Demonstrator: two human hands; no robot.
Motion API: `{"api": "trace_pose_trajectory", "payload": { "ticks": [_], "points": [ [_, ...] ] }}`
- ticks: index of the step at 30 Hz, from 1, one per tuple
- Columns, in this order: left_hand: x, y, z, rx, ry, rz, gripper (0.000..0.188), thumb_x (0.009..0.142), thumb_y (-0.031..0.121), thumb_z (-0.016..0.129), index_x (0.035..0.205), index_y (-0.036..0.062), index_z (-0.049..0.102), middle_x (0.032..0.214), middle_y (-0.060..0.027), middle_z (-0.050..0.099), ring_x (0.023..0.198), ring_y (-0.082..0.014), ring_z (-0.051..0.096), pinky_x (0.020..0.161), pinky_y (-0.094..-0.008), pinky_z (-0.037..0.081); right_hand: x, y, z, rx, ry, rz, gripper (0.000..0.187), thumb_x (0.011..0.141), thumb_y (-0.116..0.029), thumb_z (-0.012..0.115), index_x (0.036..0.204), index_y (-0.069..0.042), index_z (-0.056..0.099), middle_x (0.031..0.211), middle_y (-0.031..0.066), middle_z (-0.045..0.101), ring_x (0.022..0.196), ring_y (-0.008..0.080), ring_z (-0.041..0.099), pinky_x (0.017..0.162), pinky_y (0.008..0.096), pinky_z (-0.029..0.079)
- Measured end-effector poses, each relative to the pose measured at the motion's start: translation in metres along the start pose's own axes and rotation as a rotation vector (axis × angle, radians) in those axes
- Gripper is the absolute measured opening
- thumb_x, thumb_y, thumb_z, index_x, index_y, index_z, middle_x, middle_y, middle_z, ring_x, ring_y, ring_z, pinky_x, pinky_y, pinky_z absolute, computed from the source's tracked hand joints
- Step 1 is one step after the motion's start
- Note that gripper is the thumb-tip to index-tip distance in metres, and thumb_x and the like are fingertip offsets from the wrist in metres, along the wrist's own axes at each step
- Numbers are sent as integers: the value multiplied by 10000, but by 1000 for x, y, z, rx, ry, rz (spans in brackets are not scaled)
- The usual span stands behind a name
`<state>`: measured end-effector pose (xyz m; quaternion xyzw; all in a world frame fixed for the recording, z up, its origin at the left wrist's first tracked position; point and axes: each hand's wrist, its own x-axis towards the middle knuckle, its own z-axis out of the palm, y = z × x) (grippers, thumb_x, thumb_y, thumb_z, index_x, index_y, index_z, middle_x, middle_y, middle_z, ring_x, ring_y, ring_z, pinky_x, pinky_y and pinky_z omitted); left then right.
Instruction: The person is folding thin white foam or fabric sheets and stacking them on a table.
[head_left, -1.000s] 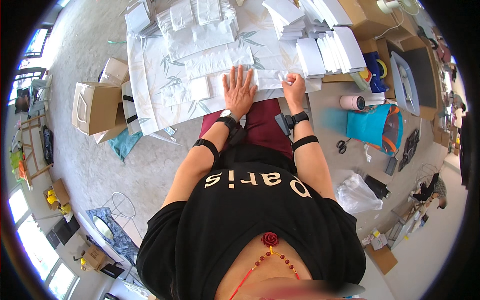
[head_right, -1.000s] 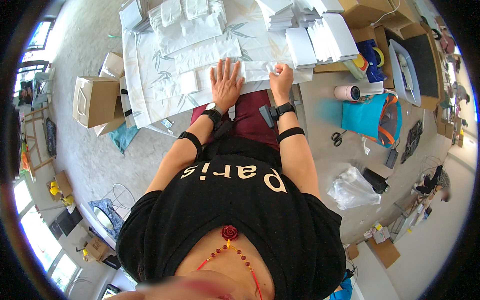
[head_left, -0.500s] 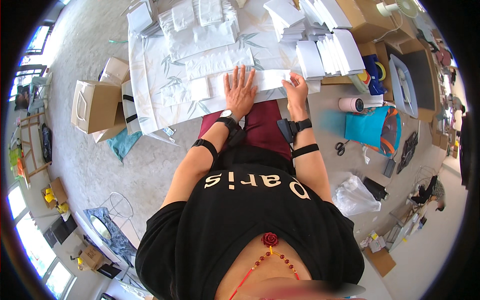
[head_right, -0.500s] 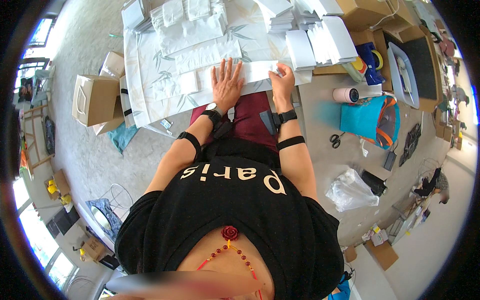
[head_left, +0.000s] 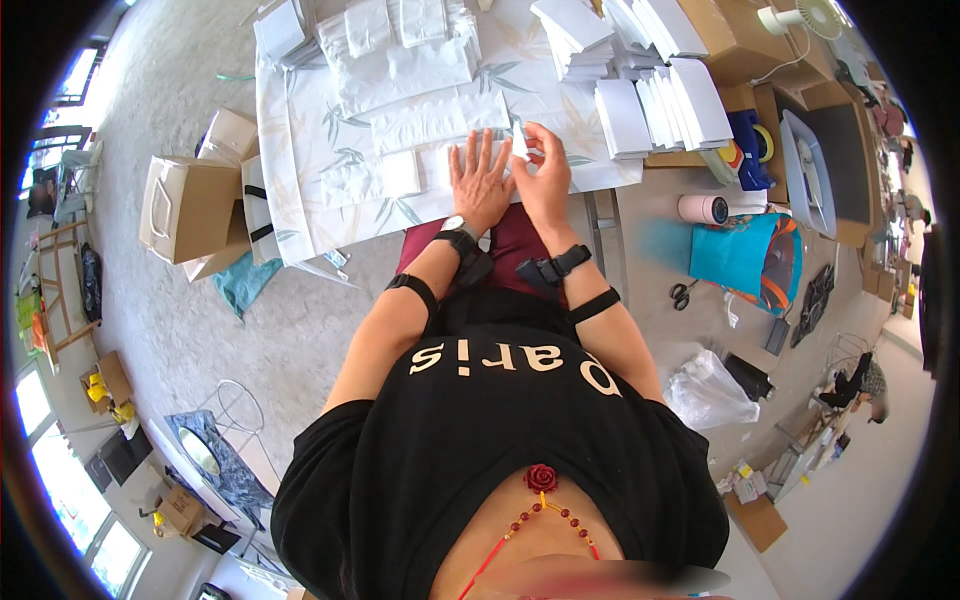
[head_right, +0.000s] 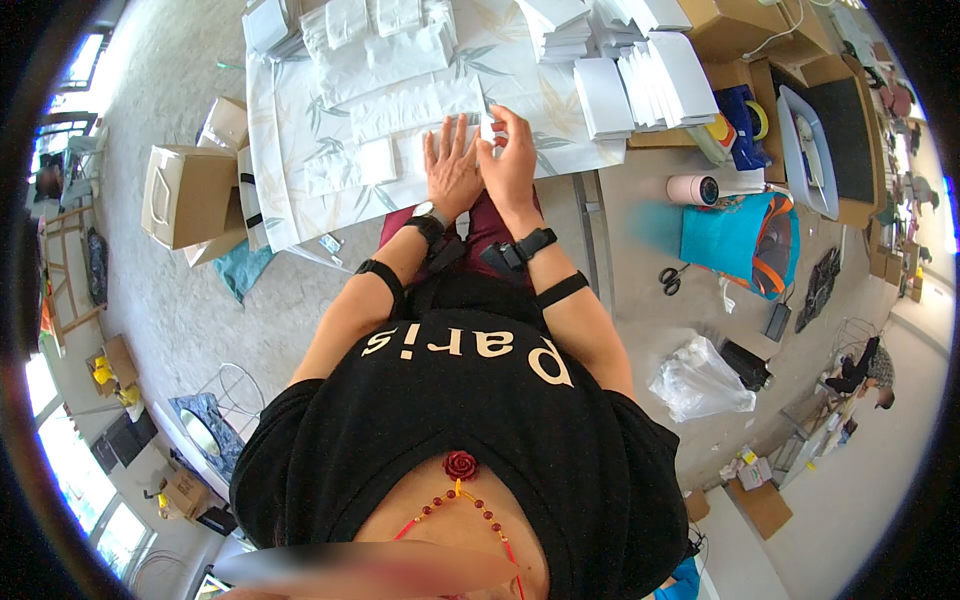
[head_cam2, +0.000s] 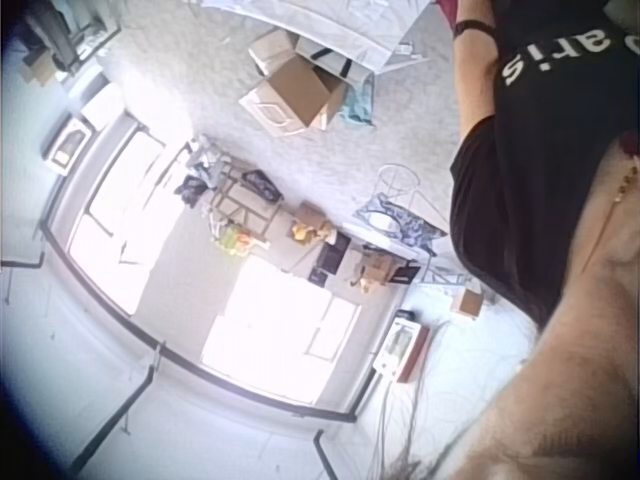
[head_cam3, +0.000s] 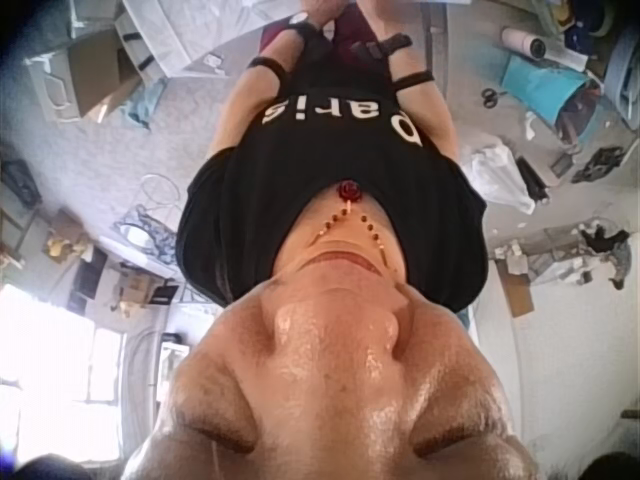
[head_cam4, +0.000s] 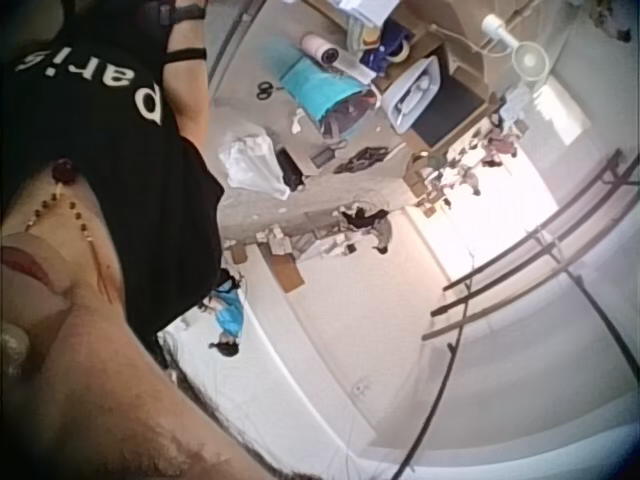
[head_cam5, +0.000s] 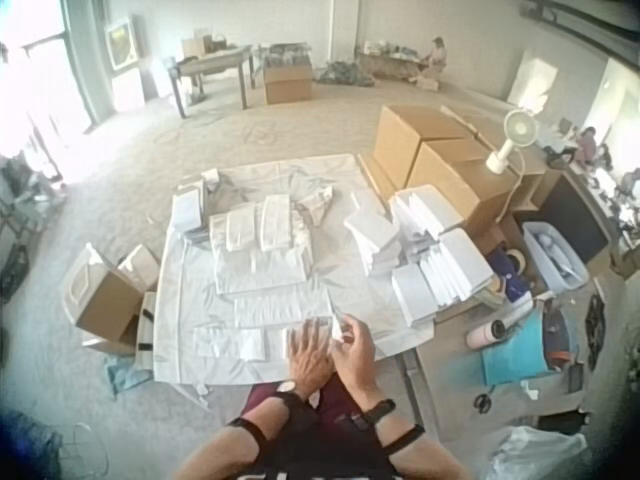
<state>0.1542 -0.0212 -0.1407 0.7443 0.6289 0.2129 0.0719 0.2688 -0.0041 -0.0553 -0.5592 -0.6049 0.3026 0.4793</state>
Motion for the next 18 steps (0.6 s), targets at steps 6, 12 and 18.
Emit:
{"api": "trace_pose_trajectory", "payload": {
  "ticks": [6,12,18],
  "points": [
    [3,-21,-29,-889,89,-345,380,1055,254,545,1357,30,598,1266,-184,655,1162,-339,646,997,-468,507,-7,-5,21,-1,-97,-115,508,838,110,635,1320,-21,543,1223,166,582,1038,299,629,834,363,556],
    [12,-29,-60,-1411,-72,-874,436,1072,386,553,1117,-30,677,1015,-112,704,869,-158,690,773,-296,566,-23,9,41,44,-255,-168,475,865,80,667,1310,1,519,1291,203,561,1136,379,621,925,417,556],
    [8,-49,-38,-1181,51,-722,244,1017,176,644,998,-67,658,841,-122,721,695,-182,724,591,-280,600,-25,27,25,39,-220,-163,396,880,-25,723,1245,-14,572,1209,173,615,1097,370,627,928,431,530]
  ]
}}
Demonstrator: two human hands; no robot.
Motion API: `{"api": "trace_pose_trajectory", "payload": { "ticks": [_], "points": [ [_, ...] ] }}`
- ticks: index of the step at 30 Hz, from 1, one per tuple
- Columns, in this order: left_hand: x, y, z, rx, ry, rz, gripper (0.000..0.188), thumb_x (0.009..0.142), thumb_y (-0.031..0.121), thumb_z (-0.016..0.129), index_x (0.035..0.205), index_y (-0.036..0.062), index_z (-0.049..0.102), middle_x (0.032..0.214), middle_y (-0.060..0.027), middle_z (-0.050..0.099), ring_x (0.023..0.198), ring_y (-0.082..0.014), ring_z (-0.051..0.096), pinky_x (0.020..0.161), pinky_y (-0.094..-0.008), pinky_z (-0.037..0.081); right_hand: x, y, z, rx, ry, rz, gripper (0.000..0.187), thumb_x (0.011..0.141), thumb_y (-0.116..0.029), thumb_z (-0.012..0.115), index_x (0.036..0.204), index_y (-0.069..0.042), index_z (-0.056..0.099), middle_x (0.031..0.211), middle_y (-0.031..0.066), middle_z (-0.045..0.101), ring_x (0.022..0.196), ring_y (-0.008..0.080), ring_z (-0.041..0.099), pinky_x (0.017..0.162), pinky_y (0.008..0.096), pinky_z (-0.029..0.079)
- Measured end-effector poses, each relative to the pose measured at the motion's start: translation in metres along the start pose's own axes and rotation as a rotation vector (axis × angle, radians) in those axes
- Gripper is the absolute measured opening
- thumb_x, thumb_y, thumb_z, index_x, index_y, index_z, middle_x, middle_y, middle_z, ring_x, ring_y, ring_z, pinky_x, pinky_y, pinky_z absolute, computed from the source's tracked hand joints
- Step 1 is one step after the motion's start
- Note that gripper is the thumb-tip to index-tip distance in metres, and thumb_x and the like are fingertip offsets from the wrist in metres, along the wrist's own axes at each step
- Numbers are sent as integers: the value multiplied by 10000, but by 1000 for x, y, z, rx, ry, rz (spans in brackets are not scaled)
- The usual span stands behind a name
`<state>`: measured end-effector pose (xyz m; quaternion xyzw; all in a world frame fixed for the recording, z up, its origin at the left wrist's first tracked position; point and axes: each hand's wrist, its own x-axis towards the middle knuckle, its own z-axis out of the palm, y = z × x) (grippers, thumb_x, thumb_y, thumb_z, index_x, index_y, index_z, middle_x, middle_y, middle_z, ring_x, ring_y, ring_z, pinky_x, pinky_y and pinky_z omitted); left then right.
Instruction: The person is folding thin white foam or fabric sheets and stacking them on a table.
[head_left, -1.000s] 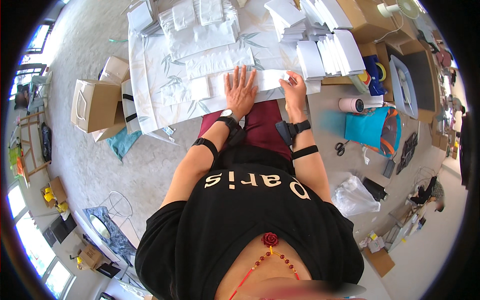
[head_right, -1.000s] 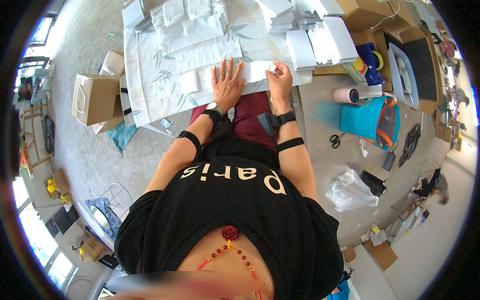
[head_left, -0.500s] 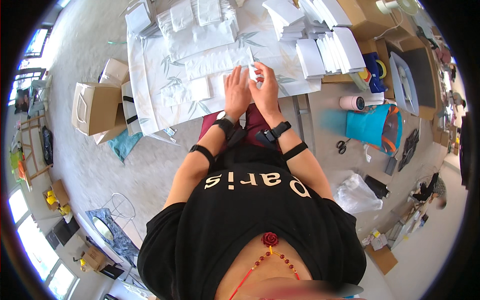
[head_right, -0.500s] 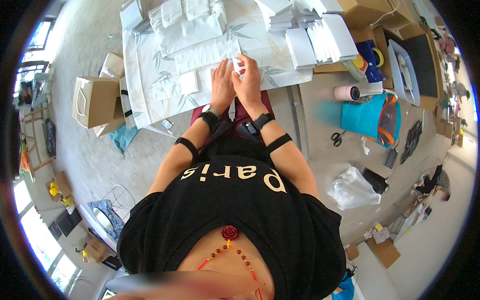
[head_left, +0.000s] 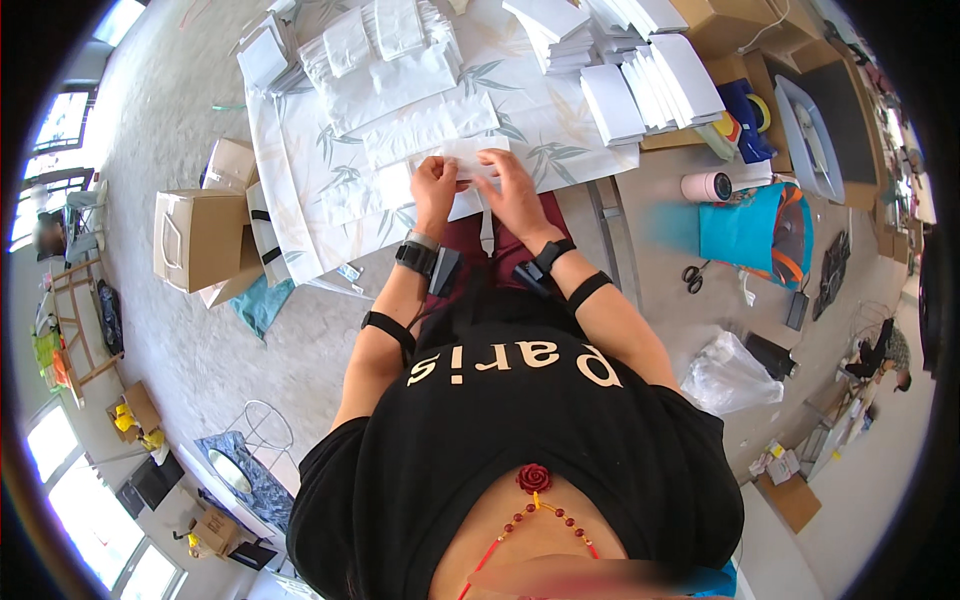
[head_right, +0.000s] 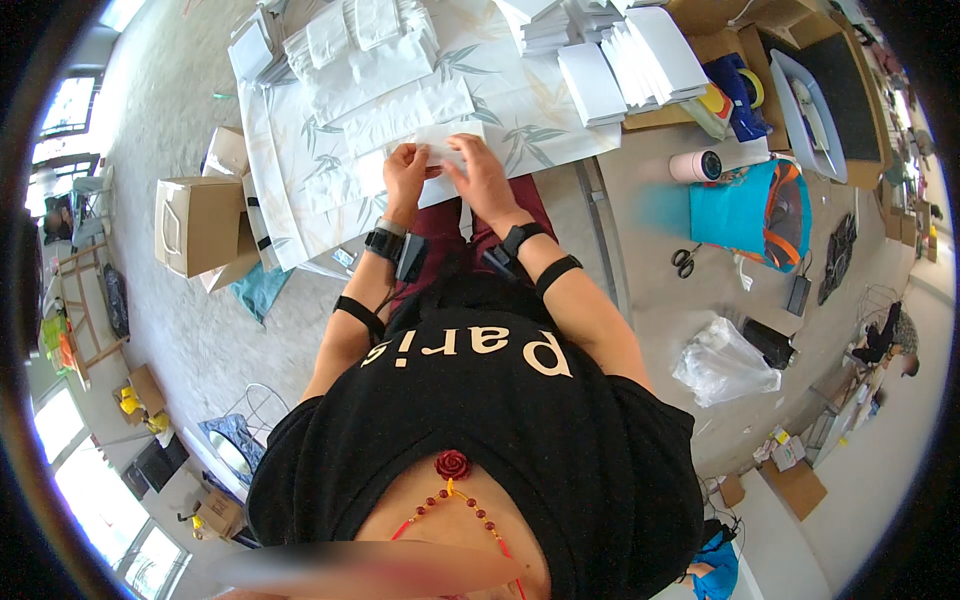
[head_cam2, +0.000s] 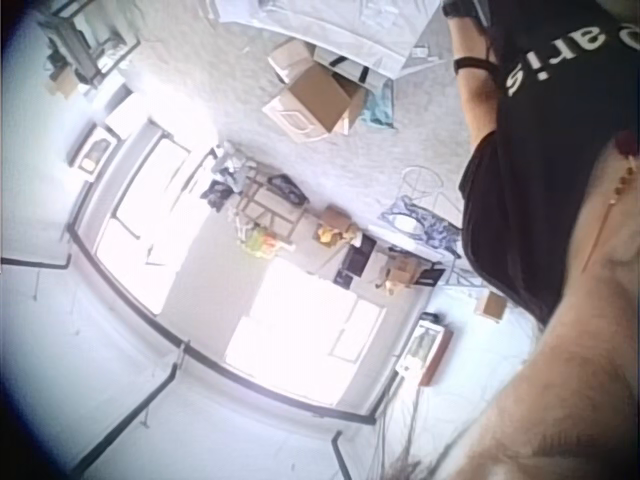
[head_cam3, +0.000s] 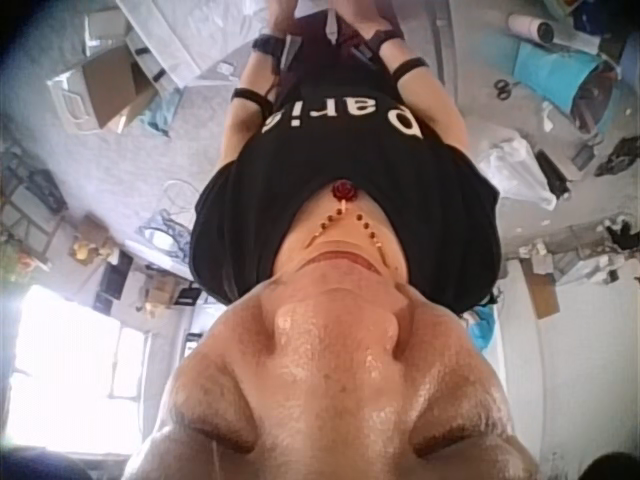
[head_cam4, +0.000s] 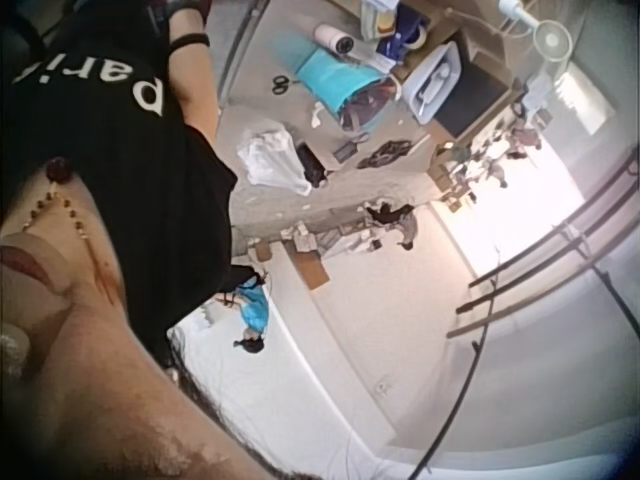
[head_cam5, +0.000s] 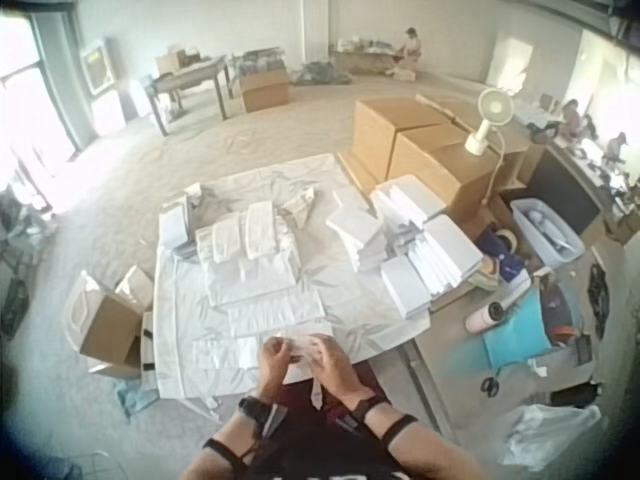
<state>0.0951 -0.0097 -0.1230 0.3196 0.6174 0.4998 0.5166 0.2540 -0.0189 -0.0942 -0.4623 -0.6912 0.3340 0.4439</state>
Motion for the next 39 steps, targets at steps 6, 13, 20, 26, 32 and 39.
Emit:
{"api": "trace_pose_trajectory", "payload": {
  "ticks": [6,13,20,26,32,39],
  "points": [
    [-5,13,5,257,15,52,215,989,129,635,968,-84,655,795,-119,716,627,-218,754,499,-298,570,11,40,-35,-224,188,92,154,876,-52,726,1025,-72,689,1030,125,642,972,332,617,866,423,500],
    [-4,9,-1,365,-6,71,235,966,152,651,927,-78,668,761,-125,709,603,-214,748,482,-296,539,22,53,-31,-353,39,3,211,839,-91,776,1045,-123,742,1017,91,636,1009,319,603,900,428,493],
    [-3,10,-2,465,-7,111,238,946,163,659,911,-72,676,732,-125,714,575,-216,735,527,-322,539,20,71,-32,-400,-16,11,254,827,-125,792,1077,-156,762,1030,89,640,1007,318,608,911,435,500],
    [-6,12,-2,496,6,112,229,921,161,670,898,-67,676,697,-131,707,506,-208,692,537,-332,542,16,74,-38,-426,-79,4,311,842,-173,789,1151,-183,759,1055,90,638,1015,316,609,917,434,501],
    [1,-4,-20,650,76,179,204,903,191,709,895,-13,694,687,-122,703,615,-282,703,614,-398,540,19,71,-42,-476,-229,-59,450,858,-267,794,1300,-249,706,1140,71,591,1076,288,580,976,440,475],
    [-7,-10,-80,772,489,343,360,834,229,811,1083,39,632,954,-154,618,988,-335,617,877,-420,475,15,76,-52,-541,-290,-40,515,863,-358,791,1357,-270,674,1161,57,563,1097,276,567,994,437,466]
  ]
}}
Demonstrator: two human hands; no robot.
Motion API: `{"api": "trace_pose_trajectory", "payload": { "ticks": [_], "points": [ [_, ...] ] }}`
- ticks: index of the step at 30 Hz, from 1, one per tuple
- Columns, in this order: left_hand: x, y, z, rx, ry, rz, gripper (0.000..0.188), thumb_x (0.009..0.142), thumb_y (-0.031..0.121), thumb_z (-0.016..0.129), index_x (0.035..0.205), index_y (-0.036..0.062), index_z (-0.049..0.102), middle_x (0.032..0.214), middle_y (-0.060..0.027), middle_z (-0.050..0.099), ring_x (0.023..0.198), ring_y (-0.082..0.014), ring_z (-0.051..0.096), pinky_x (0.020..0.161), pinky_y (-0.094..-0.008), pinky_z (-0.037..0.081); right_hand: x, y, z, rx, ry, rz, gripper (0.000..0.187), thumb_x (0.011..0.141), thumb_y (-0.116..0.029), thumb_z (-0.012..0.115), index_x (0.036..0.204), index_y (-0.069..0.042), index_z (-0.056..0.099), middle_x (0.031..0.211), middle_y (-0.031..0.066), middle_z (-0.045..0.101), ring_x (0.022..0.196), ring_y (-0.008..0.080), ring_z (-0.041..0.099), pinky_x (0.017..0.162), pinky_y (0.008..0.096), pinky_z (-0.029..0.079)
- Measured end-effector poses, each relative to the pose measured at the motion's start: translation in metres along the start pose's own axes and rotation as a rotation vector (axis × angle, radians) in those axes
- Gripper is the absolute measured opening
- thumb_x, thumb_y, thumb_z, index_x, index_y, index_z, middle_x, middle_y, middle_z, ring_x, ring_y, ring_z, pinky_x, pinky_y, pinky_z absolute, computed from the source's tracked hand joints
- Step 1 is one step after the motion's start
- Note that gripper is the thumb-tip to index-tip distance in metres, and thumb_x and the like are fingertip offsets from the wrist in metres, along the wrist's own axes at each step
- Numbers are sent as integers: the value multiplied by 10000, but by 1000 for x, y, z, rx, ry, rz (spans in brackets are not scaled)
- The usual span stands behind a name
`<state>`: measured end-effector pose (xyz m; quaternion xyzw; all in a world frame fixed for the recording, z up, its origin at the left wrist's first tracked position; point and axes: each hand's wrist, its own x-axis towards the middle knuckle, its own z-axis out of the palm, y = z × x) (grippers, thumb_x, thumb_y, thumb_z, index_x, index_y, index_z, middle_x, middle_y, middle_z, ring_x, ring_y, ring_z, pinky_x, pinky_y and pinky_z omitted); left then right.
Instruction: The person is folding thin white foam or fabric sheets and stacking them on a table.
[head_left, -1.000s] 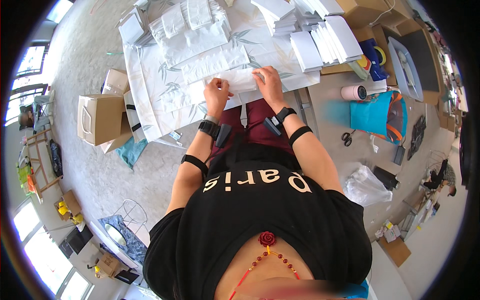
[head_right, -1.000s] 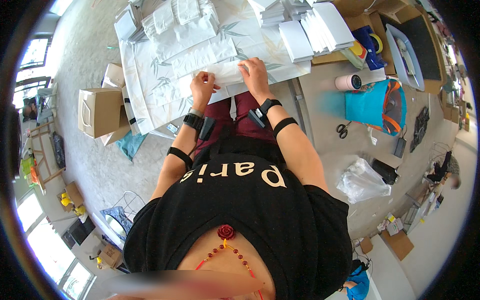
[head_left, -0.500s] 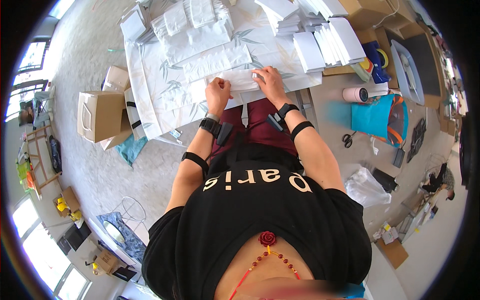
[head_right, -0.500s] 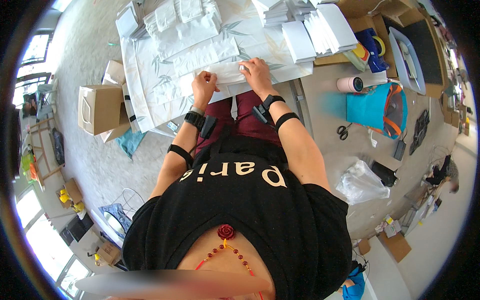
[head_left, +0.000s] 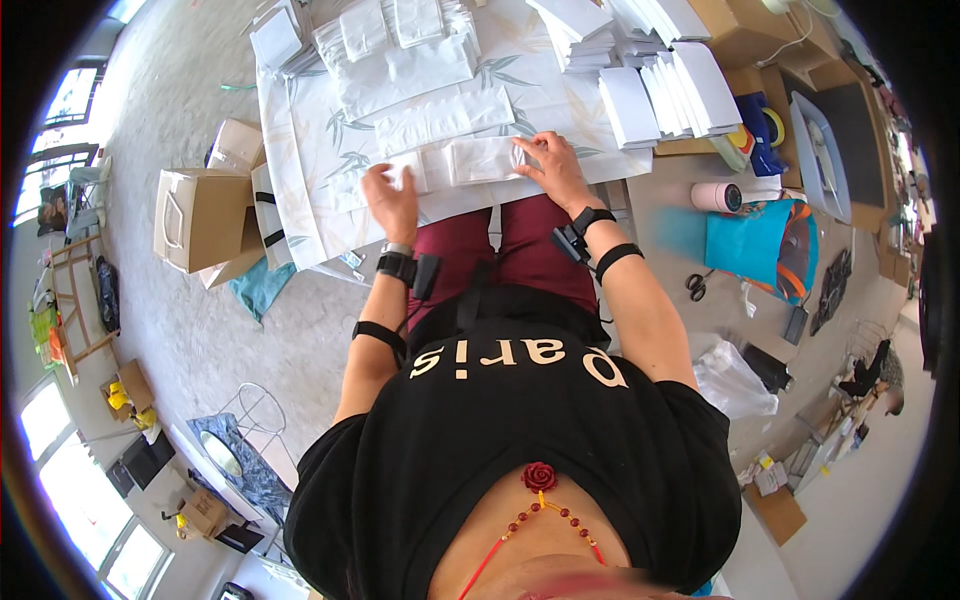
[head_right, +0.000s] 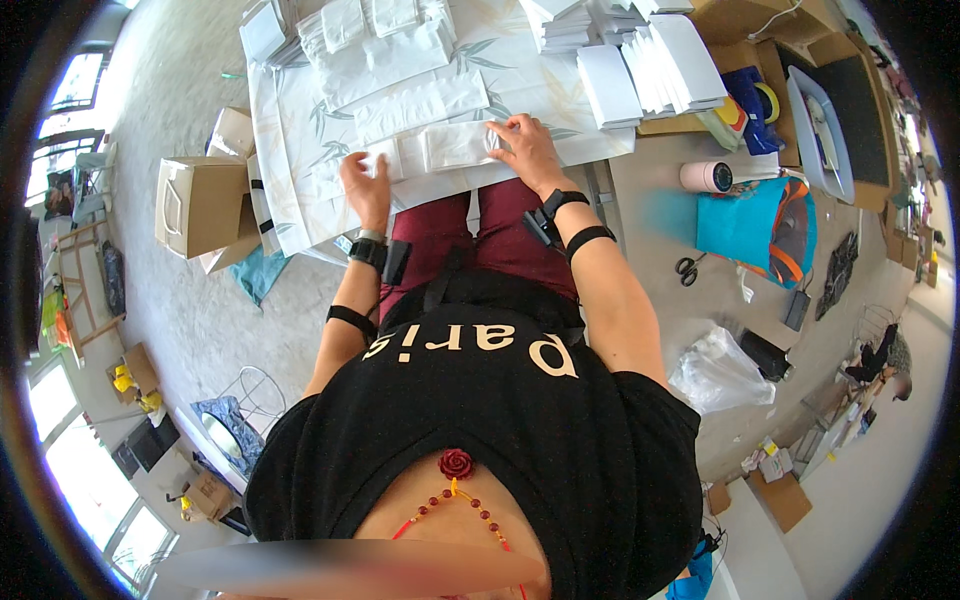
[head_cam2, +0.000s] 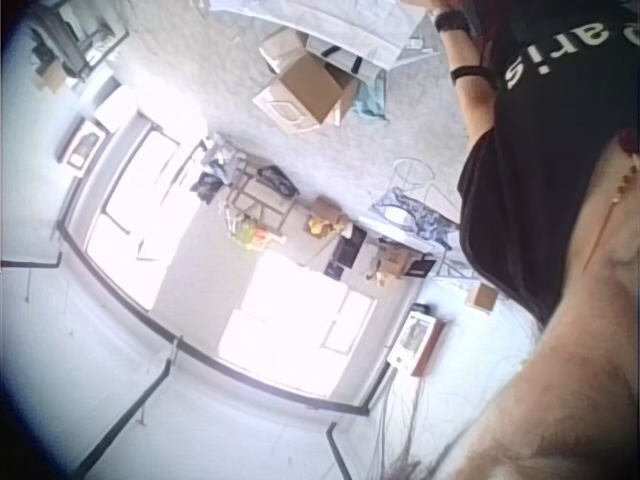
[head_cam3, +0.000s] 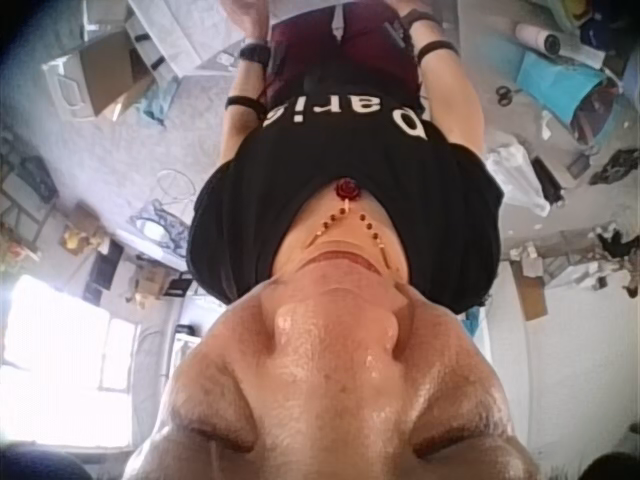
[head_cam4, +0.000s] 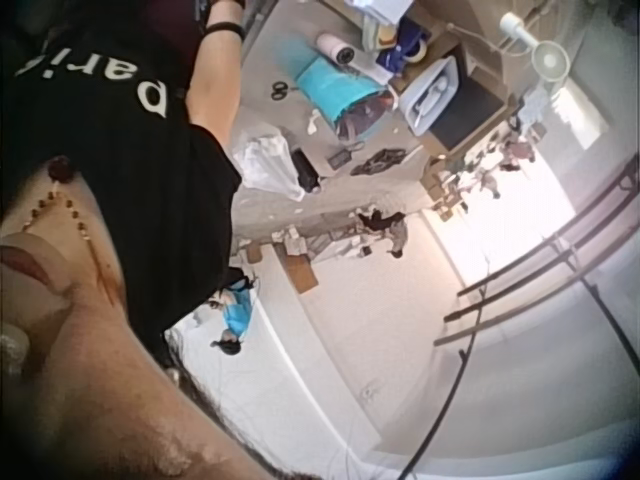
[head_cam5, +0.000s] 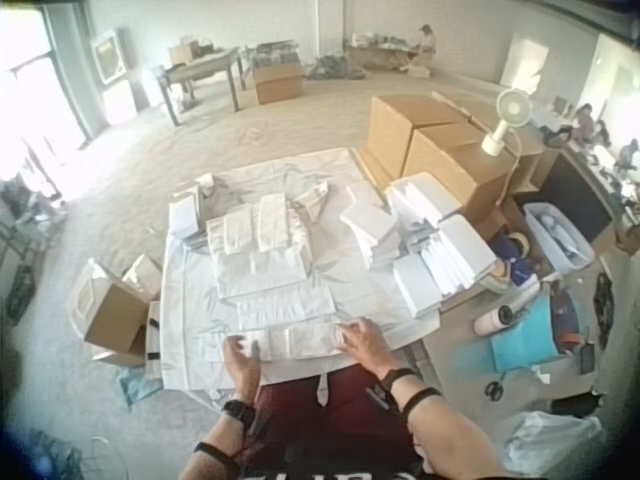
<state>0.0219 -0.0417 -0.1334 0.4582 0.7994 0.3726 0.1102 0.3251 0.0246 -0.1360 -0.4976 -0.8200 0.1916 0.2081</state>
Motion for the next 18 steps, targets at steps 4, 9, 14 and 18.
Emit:
{"api": "trace_pose_trajectory", "payload": {
  "ticks": [4,9,14,18],
  "points": [
    [14,-42,-30,235,201,-229,639,804,306,848,1304,59,535,1316,-185,487,1308,-398,410,1067,-584,324,-1,1,-2,-18,2,-28,534,863,-370,792,1371,-269,666,1169,58,558,1103,276,564,996,437,465],
    [20,-62,-39,315,229,-313,574,819,372,826,1245,58,602,1370,-186,472,1330,-403,388,1087,-571,310,0,2,-3,-25,-13,-43,542,864,-355,795,1381,-265,661,1172,66,554,1107,279,561,998,433,465],
    [35,-84,-45,265,209,-147,354,848,337,804,983,25,709,1174,-165,628,1120,-316,582,976,-453,464,8,-10,-6,3,-60,-23,557,855,-323,812,1386,-252,657,1190,85,556,1124,296,559,1006,426,465],
    [37,-32,-50,-337,193,-197,268,851,151,815,1005,2,652,1061,-106,631,810,-150,582,697,-283,507,5,-17,-11,-3,9,24,570,836,-323,829,1362,-179,663,1208,101,557,1147,313,552,1012,437,465]
  ]
}}
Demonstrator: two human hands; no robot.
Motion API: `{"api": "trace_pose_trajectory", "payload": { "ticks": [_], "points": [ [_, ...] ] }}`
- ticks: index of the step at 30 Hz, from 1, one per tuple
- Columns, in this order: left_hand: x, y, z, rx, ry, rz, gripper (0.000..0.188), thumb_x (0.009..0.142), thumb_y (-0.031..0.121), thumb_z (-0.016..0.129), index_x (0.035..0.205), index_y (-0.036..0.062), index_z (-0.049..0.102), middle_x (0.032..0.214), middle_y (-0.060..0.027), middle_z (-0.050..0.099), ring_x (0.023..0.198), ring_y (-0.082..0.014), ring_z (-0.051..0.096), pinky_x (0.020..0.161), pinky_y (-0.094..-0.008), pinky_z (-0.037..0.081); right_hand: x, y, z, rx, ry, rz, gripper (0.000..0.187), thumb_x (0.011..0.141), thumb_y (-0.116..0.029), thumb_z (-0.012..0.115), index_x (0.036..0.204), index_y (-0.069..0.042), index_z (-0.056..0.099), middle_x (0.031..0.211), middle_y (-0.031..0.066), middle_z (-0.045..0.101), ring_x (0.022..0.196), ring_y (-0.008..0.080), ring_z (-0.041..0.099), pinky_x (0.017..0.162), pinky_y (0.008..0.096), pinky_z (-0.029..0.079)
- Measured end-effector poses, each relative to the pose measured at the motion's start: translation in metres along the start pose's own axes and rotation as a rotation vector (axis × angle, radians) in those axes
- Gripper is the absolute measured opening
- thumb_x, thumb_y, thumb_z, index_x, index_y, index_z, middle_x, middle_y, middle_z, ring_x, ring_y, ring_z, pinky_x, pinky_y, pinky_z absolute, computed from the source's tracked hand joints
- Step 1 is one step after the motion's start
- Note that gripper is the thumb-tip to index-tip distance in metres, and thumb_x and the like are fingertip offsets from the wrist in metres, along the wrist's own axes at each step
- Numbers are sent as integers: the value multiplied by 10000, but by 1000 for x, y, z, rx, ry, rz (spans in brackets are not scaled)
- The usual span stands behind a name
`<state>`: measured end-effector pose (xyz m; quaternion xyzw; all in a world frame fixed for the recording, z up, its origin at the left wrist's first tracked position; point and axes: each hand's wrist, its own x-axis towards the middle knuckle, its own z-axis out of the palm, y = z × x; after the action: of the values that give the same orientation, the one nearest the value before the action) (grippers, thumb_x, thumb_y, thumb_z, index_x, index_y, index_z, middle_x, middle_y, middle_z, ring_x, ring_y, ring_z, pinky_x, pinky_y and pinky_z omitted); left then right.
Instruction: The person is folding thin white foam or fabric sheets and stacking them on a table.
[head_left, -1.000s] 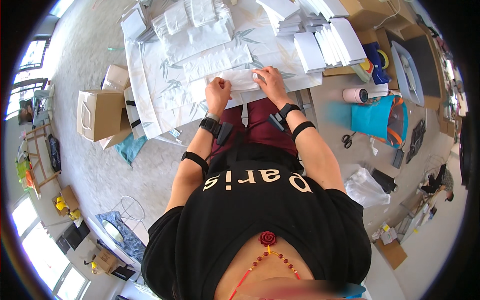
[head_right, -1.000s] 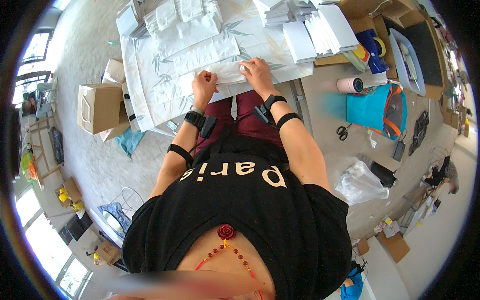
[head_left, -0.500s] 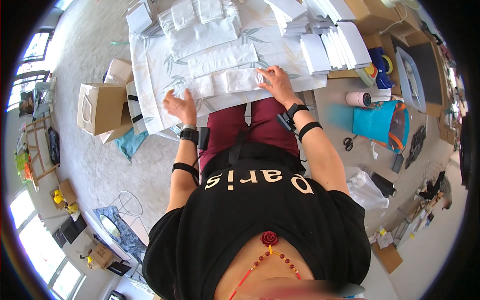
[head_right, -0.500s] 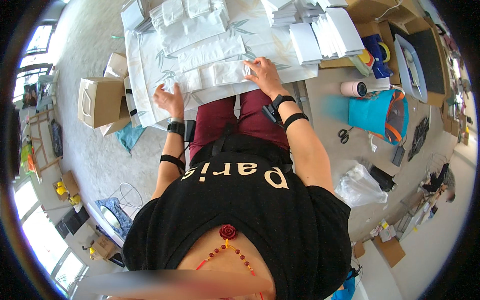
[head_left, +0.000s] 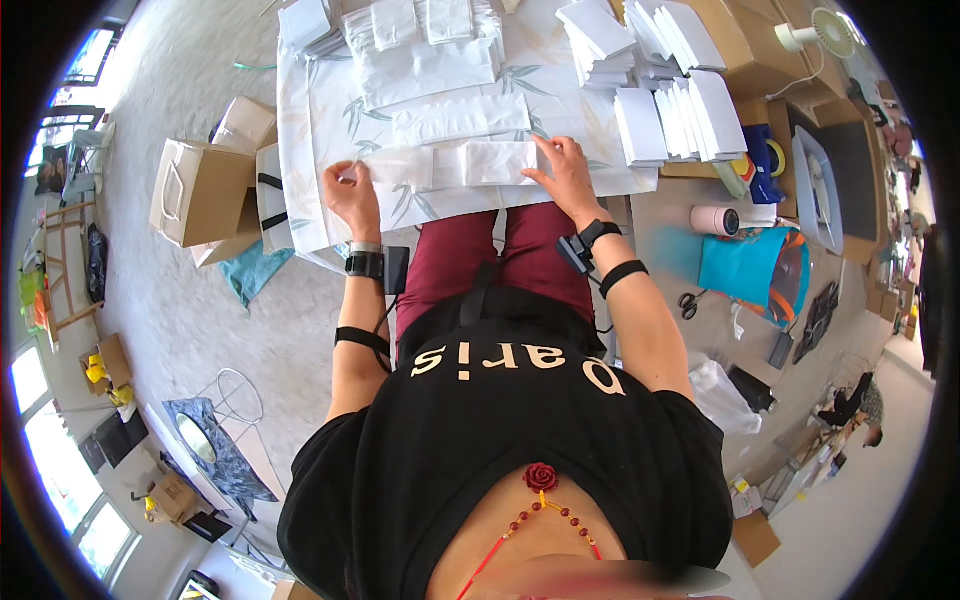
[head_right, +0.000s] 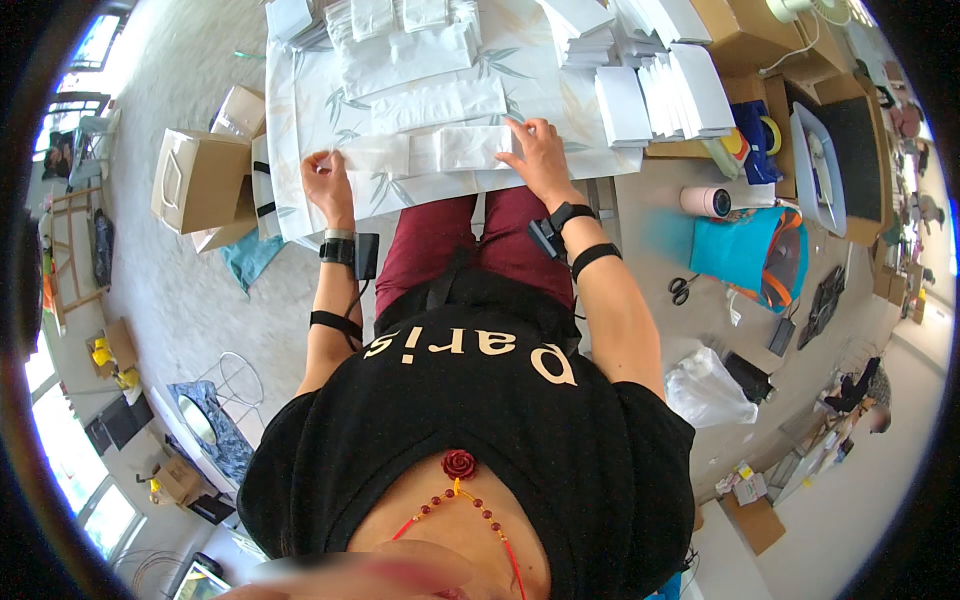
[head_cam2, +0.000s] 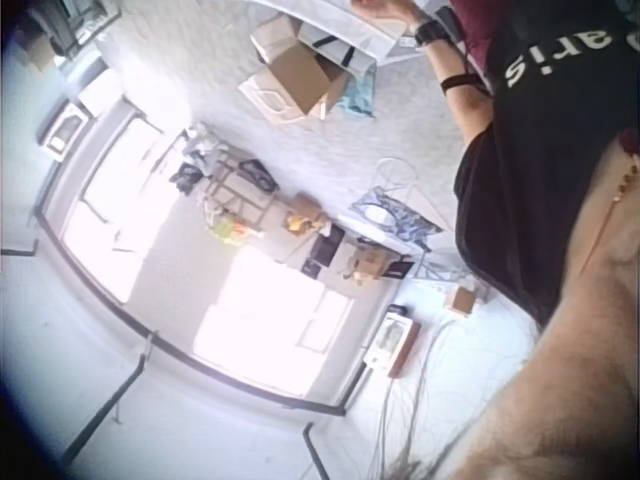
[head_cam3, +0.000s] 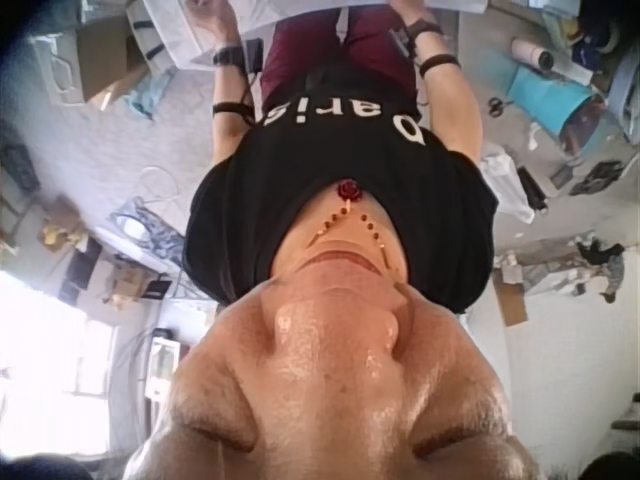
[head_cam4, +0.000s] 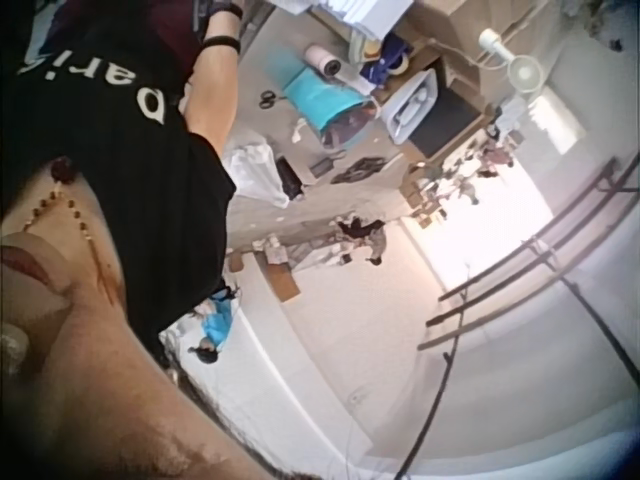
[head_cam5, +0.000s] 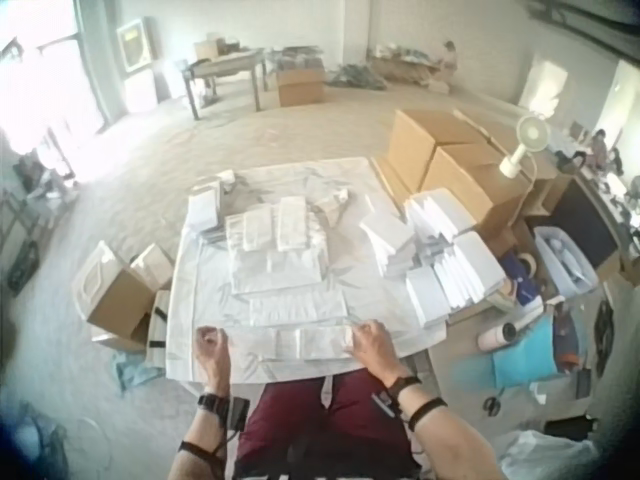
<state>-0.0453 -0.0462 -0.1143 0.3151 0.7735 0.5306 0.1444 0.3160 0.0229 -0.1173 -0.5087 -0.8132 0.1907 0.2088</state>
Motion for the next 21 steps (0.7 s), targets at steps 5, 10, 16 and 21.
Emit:
{"api": "trace_pose_trajectory", "payload": {
  "ticks": [5,10,16,21],
  "points": [
    [-28,95,17,-159,-15,307,455,843,58,800,1219,17,546,1020,-117,644,866,-223,656,795,-345,534,39,-100,-37,442,-79,125,752,805,-517,850,1281,25,636,1133,157,641,1030,283,639,912,404,534],
    [-63,134,49,-186,-183,366,594,844,54,796,1354,76,491,1017,-134,683,891,-276,692,791,-389,553,56,-159,-41,800,-128,246,692,858,-534,797,1098,100,655,1052,187,723,960,227,695,841,331,553],
    [-88,122,56,-217,-427,486,884,761,29,844,1509,40,372,1362,-195,543,1148,-303,606,980,-411,503,57,-136,-33,820,160,301,376,937,-302,727,1019,59,664,887,134,748,745,193,716,674,332,551],
    [-87,61,50,224,-204,377,999,672,79,887,1509,51,344,1481,-213,377,1373,-397,382,1172,-510,300,53,-102,-35,889,257,304,226,963,-159,680,1018,59,659,854,99,736,708,139,707,645,280,555]
  ]
}}
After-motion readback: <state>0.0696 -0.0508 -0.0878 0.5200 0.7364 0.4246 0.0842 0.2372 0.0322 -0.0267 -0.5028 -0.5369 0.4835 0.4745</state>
